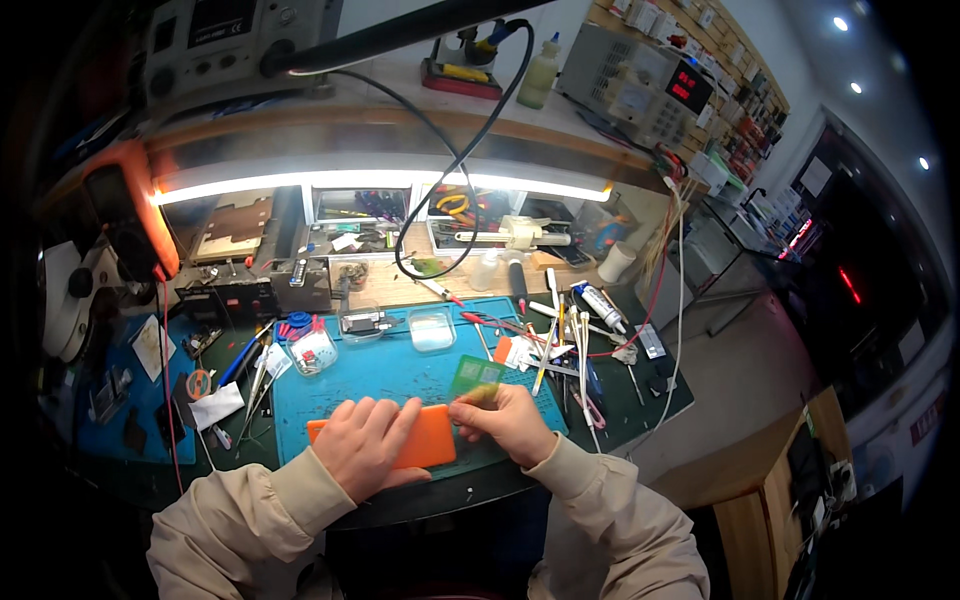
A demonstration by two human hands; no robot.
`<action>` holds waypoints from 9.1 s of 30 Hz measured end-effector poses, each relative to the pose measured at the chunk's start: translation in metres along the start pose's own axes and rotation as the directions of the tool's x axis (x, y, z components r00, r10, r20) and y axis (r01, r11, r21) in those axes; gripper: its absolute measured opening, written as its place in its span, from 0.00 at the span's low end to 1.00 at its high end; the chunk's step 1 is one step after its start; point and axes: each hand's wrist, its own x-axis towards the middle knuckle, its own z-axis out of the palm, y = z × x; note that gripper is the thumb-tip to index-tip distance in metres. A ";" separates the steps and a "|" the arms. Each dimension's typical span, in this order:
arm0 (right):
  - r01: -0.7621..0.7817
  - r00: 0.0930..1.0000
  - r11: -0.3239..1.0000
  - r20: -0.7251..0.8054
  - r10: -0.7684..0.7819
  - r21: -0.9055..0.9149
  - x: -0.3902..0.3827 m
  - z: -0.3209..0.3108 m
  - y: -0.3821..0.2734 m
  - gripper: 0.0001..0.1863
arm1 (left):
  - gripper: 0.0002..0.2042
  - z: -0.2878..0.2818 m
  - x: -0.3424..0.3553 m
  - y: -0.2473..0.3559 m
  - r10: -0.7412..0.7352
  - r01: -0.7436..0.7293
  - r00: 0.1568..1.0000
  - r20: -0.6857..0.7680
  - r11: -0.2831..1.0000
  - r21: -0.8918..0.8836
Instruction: The person cleans the back of an orange smartphone with a green card, then removes the back cover to expose the internal components. They proceed to handle small internal parts and wires with their fingers.
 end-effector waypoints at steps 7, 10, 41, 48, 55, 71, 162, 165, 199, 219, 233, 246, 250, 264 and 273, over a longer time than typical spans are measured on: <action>0.007 0.996 0.992 0.085 0.004 -0.122 0.006 -0.004 -0.016 0.09 | 0.42 -0.003 0.001 0.000 0.039 -0.038 0.999 -0.016 0.999 0.038; -0.031 0.989 0.982 0.137 0.057 -0.185 0.012 -0.008 -0.029 0.11 | 0.42 -0.002 0.000 0.002 0.042 -0.042 0.999 -0.004 0.998 0.055; 0.096 0.967 0.992 0.242 -0.074 -0.077 -0.016 0.003 -0.023 0.22 | 0.55 -0.013 0.008 -0.014 -0.035 0.029 0.960 -0.277 0.999 -0.027; 0.047 0.994 0.893 0.066 -0.086 0.447 -0.033 0.058 -0.015 0.22 | 0.35 -0.005 0.021 -0.029 -0.586 0.062 0.802 0.116 -0.112 -0.992; 0.392 0.607 0.578 -0.271 -0.747 -0.716 0.078 -0.014 -0.017 0.37 | 0.22 -0.007 0.015 -0.042 -0.585 0.012 0.664 0.465 -0.613 -0.790; 0.516 0.634 0.306 0.117 -0.764 -0.800 0.036 -0.011 -0.061 0.26 | 0.19 0.016 0.007 -0.033 -0.524 0.069 0.618 0.587 -0.707 -0.704; -0.071 0.986 0.997 0.146 0.075 -0.032 -0.031 0.058 -0.003 0.14 | 0.34 0.026 0.012 -0.033 -0.809 -0.094 0.573 0.135 -0.228 -0.969; 0.001 0.999 0.994 0.041 -0.005 0.108 -0.028 0.065 0.006 0.12 | 0.34 0.019 0.017 -0.025 -0.867 -0.121 0.495 0.060 -0.137 -0.983; -0.031 0.922 0.996 0.383 0.062 -0.088 -0.021 0.047 -0.003 0.17 | 0.36 0.010 0.015 -0.027 -0.601 0.145 0.771 0.210 -0.156 -0.977; 0.020 0.985 0.982 0.167 -0.052 0.190 -0.022 0.056 0.011 0.13 | 0.31 0.025 0.009 -0.015 -0.680 0.090 0.720 0.137 -0.105 -0.990; 0.001 0.964 0.996 0.266 -0.024 0.088 -0.022 0.047 0.006 0.13 | 0.31 0.020 0.008 -0.022 -0.528 0.251 0.833 0.167 0.090 -0.964; 0.120 0.992 0.967 0.011 -0.125 0.223 -0.024 0.065 0.020 0.15 | 0.28 0.038 0.002 -0.024 -0.608 0.175 0.749 0.263 -0.201 -0.964; 0.205 0.978 0.978 -0.041 -0.203 0.039 -0.042 0.079 0.001 0.14 | 0.28 0.033 0.005 -0.018 -0.630 0.128 0.739 0.238 -0.216 -0.968; 0.509 0.835 0.808 -0.059 -0.548 -0.297 -0.048 0.091 -0.009 0.20 | 0.29 0.033 0.009 -0.018 -0.589 0.157 0.746 0.312 -0.299 -0.941; 0.338 0.938 0.913 0.001 -0.347 -0.229 -0.036 0.068 0.002 0.15 | 0.25 0.026 0.007 -0.014 -0.687 0.138 0.716 0.123 -0.033 -0.990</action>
